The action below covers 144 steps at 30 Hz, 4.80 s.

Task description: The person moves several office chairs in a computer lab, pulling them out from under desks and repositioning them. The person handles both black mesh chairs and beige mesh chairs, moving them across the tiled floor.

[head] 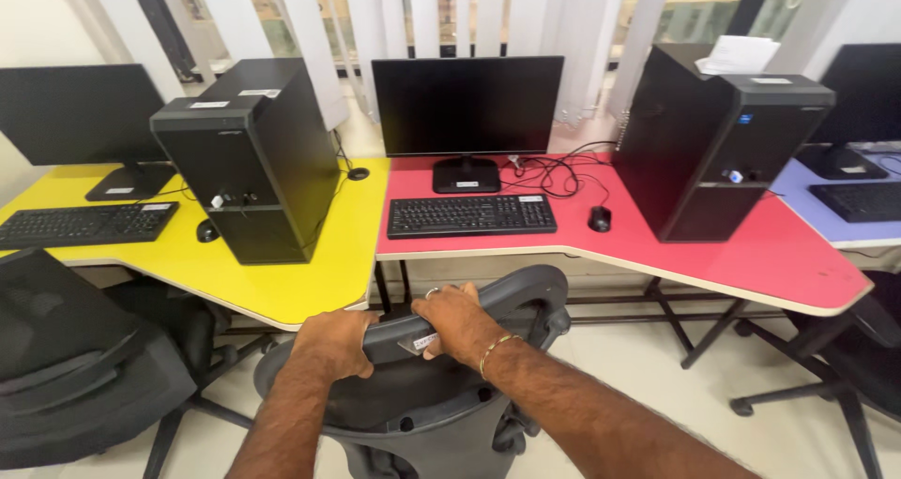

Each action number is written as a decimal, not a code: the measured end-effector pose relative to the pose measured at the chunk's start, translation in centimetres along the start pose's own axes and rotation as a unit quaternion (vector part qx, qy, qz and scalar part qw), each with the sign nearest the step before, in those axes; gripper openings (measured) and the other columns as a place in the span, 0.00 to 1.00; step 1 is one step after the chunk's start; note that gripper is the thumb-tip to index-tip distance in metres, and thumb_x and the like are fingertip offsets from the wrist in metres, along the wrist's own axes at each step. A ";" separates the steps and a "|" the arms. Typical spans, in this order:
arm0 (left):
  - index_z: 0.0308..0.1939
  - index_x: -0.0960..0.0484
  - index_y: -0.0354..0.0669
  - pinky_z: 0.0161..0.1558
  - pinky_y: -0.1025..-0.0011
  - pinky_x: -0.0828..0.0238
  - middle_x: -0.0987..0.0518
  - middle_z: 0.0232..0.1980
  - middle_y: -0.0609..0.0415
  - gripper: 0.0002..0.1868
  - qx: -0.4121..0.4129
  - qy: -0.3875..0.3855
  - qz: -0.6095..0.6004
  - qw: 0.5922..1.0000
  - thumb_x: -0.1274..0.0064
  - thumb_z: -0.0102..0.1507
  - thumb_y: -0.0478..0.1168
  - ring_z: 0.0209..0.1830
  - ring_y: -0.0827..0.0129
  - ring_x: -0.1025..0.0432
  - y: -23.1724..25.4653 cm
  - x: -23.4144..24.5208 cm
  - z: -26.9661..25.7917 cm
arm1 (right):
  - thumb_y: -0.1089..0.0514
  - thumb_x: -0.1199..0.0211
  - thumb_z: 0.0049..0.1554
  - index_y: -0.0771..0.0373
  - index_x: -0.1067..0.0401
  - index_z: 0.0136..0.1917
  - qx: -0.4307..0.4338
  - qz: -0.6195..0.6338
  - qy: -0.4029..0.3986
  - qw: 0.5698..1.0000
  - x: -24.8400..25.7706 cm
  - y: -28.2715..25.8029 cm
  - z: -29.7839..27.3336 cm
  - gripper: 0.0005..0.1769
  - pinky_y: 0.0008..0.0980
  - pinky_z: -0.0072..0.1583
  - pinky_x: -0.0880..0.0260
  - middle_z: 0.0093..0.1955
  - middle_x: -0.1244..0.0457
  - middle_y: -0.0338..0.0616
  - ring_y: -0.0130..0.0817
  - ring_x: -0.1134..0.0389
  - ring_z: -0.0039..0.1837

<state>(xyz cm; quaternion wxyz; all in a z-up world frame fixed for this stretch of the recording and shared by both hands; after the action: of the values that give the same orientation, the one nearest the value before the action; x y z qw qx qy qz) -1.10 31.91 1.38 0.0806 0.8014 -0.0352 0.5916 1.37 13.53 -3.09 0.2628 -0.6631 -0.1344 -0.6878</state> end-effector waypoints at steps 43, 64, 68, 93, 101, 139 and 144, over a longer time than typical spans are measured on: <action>0.60 0.20 0.54 0.55 0.61 0.26 0.16 0.49 0.49 0.39 -0.266 0.061 0.027 0.962 0.26 0.44 0.46 0.52 0.56 0.22 1.1 -2.0 0.9 | 0.50 0.21 0.40 0.55 0.30 0.60 -0.191 -0.001 0.033 0.981 -0.2 -3.0 -8.1 0.35 0.48 0.63 0.46 0.57 0.34 0.40 0.42 0.38 0.64; 0.63 0.23 0.68 0.64 0.65 0.26 0.16 0.56 0.58 0.41 -0.122 -0.006 0.122 0.985 0.25 0.46 0.51 0.60 0.63 0.23 -1.1 1.6 10.3 | 0.55 0.23 0.42 0.56 0.28 0.55 -0.161 0.006 0.090 0.983 -2.5 0.7 2.1 0.28 0.54 0.64 0.48 0.54 0.32 0.43 0.46 0.36 0.64; 0.58 0.20 0.69 0.63 0.64 0.24 0.15 0.54 0.63 0.34 -0.097 -0.029 0.147 0.984 0.27 0.48 0.51 0.60 0.65 0.22 -1.1 2.4 11.5 | 0.60 0.29 0.50 0.55 0.26 0.55 -0.180 0.004 0.130 0.975 -2.8 0.5 3.6 0.18 0.54 0.65 0.47 0.54 0.31 0.43 0.47 0.35 0.65; 0.66 0.23 0.66 0.65 0.64 0.27 0.17 0.59 0.56 0.42 -0.141 -0.013 0.125 0.982 0.27 0.47 0.52 0.62 0.63 0.23 1.5 3.2 17.0 | 0.51 0.20 0.40 0.53 0.27 0.57 -0.182 -0.013 0.012 0.983 -0.7 8.9 6.9 0.32 0.54 0.66 0.45 0.59 0.32 0.40 0.44 0.36 0.68; 0.66 0.24 0.63 0.64 0.64 0.27 0.18 0.58 0.56 0.44 -0.190 0.001 0.113 0.975 0.25 0.46 0.55 0.61 0.63 0.23 2.4 3.5 13.7 | 0.54 0.22 0.39 0.52 0.34 0.68 -0.201 -0.013 -0.035 0.979 0.8 6.6 3.2 0.44 0.52 0.71 0.45 0.67 0.37 0.43 0.45 0.41 0.73; 0.81 0.51 0.56 0.82 0.47 0.78 0.55 0.85 0.54 0.45 -0.587 -0.106 0.169 0.785 0.45 0.64 0.53 0.86 0.65 0.64 69.3 -10.3 -14.4 | 0.49 0.30 0.54 0.44 0.56 0.83 -0.724 0.096 -0.050 0.681 19.1 15.0 -66.5 0.52 0.43 0.72 0.35 0.76 0.43 0.43 0.44 0.39 0.75; 0.81 0.49 0.57 0.82 0.45 0.77 0.54 0.85 0.54 0.45 -0.585 -0.117 0.167 0.785 0.44 0.64 0.52 0.86 0.66 0.63 74.1 -10.5 -16.3 | 0.48 0.30 0.54 0.45 0.55 0.83 -0.710 0.097 -0.041 0.696 19.7 16.8 -70.6 0.51 0.44 0.71 0.34 0.75 0.42 0.45 0.45 0.38 0.74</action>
<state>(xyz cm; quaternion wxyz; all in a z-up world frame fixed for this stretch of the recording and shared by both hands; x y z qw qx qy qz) -30.84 -38.71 2.52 0.4293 0.6454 -0.5170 0.3631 -48.62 -41.59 7.54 -0.2269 -0.6899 0.4479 -0.5215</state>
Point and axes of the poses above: each hand's wrist, its own z-axis towards the middle knuckle, its own x-axis out of the back of the hand, y = z × x, the point moved 3 cm from there along z, towards the middle knuckle
